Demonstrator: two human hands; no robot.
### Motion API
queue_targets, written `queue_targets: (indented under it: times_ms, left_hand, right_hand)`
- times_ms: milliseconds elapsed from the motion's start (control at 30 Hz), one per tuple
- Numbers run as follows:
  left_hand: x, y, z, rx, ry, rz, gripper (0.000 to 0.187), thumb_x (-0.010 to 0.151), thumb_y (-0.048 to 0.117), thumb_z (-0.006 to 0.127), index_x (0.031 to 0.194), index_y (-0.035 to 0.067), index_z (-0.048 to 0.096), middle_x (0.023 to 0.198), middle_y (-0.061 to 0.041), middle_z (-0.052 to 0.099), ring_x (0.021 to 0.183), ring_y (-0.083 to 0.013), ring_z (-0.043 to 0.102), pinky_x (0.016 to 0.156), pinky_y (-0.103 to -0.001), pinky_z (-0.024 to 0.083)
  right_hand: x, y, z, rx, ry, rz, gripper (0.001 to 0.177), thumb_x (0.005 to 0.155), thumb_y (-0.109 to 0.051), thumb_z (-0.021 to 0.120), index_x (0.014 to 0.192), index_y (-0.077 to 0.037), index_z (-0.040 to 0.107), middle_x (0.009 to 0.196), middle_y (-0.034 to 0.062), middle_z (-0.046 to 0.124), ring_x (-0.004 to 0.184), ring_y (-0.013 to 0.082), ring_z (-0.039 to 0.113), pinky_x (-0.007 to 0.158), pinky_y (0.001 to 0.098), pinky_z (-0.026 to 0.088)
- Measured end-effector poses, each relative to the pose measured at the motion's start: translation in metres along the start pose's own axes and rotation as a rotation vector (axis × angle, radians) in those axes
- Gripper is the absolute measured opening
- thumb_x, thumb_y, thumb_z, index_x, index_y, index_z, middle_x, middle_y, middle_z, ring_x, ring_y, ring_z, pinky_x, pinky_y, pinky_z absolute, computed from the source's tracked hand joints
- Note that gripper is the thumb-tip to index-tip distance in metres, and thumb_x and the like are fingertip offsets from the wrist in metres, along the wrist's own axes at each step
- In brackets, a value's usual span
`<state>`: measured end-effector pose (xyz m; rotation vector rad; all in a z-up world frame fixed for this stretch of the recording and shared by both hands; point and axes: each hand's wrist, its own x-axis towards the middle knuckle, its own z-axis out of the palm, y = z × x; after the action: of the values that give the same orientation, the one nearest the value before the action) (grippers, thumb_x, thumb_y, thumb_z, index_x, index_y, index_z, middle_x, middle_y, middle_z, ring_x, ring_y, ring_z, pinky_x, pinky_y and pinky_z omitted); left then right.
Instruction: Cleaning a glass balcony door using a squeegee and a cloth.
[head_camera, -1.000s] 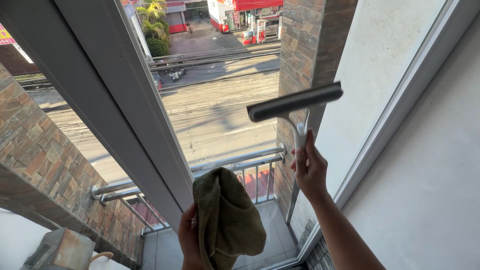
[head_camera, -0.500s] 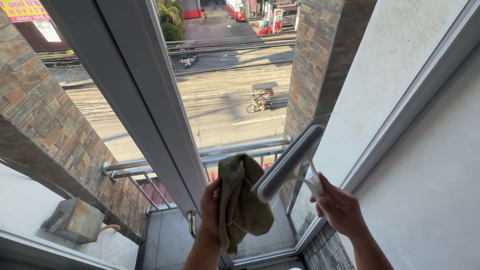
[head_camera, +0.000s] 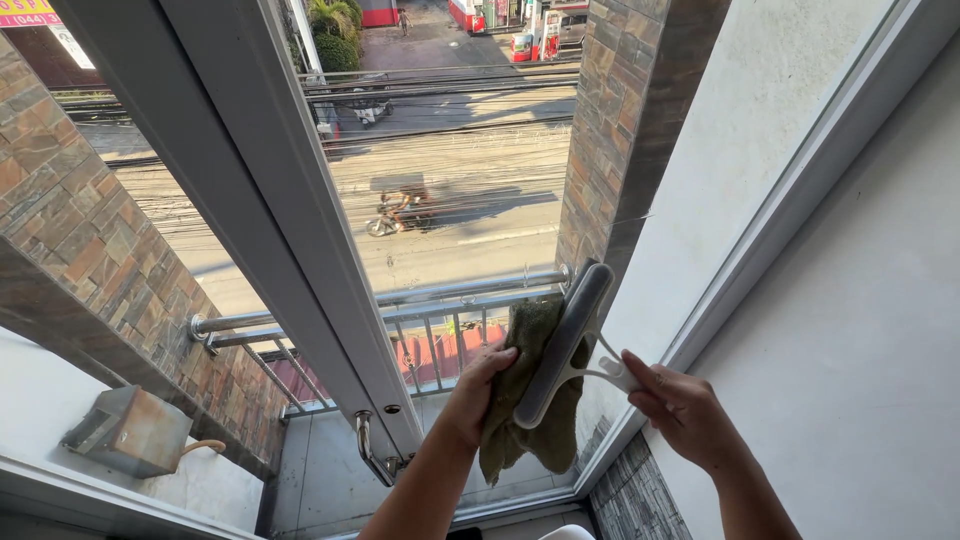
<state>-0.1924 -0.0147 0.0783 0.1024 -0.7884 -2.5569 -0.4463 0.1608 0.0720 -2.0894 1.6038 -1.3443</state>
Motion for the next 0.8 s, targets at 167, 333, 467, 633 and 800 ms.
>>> queue_targets:
  times_ms: [167, 333, 467, 633, 800]
  left_hand:
    - [-0.02, -0.005, 0.014, -0.057, -0.033, -0.028, 0.056, 0.093, 0.021, 0.061, 0.141, -0.005, 0.051, 0.129, -0.024, 0.065, 0.114, -0.0308, 0.069, 0.103, -0.042, 0.057]
    - [-0.037, 0.008, 0.015, -0.139, -0.003, 0.003, 0.052, 0.092, 0.024, 0.059, 0.134, -0.005, 0.053, 0.122, -0.024, 0.067, 0.107, -0.0332, 0.071, 0.098, -0.045, 0.059]
    - [-0.039, 0.01, 0.001, -0.167, 0.162, 0.023, 0.053, 0.094, 0.032, 0.056, 0.128, -0.008, 0.057, 0.111, -0.025, 0.071, 0.096, -0.0345, 0.074, 0.089, -0.047, 0.062]
    - [-0.038, 0.018, 0.023, -0.164, 0.239, -0.002, 0.053, 0.09, 0.033, 0.054, 0.127, -0.005, 0.06, 0.106, -0.023, 0.074, 0.092, -0.0337, 0.075, 0.085, -0.048, 0.062]
    - [-0.035, 0.028, 0.019, -0.06, 0.237, 0.09, 0.052, 0.088, 0.028, 0.055, 0.131, -0.002, 0.057, 0.109, -0.024, 0.073, 0.091, -0.033, 0.074, 0.085, -0.048, 0.062]
  right_hand:
    - [-0.005, 0.022, -0.023, -0.07, 0.189, 0.244, 0.057, 0.091, -0.023, 0.07, 0.146, -0.024, 0.057, 0.071, 0.0012, 0.071, 0.05, 0.0079, 0.059, 0.046, 0.0254, 0.054]
    - [0.03, 0.001, -0.063, -0.065, 0.41, 0.146, 0.055, 0.097, -0.022, 0.062, 0.151, -0.013, 0.052, 0.084, 0.0045, 0.072, 0.056, 0.0085, 0.062, 0.049, 0.0257, 0.053]
    - [0.087, -0.038, -0.096, 0.086, 0.632, 0.026, 0.059, 0.11, -0.025, 0.051, 0.165, -0.005, 0.039, 0.099, 0.0085, 0.069, 0.067, 0.0104, 0.064, 0.057, 0.0265, 0.054]
    - [0.166, -0.06, -0.132, 0.085, 0.717, -0.114, 0.061, 0.115, -0.018, 0.046, 0.172, -0.009, 0.026, 0.111, 0.0125, 0.069, 0.076, 0.0124, 0.067, 0.064, 0.0283, 0.058]
    - [0.233, -0.063, -0.167, -0.095, 0.729, -0.23, 0.055, 0.123, -0.011, 0.042, 0.174, -0.011, 0.022, 0.11, 0.014, 0.073, 0.08, 0.0137, 0.07, 0.066, 0.0288, 0.06]
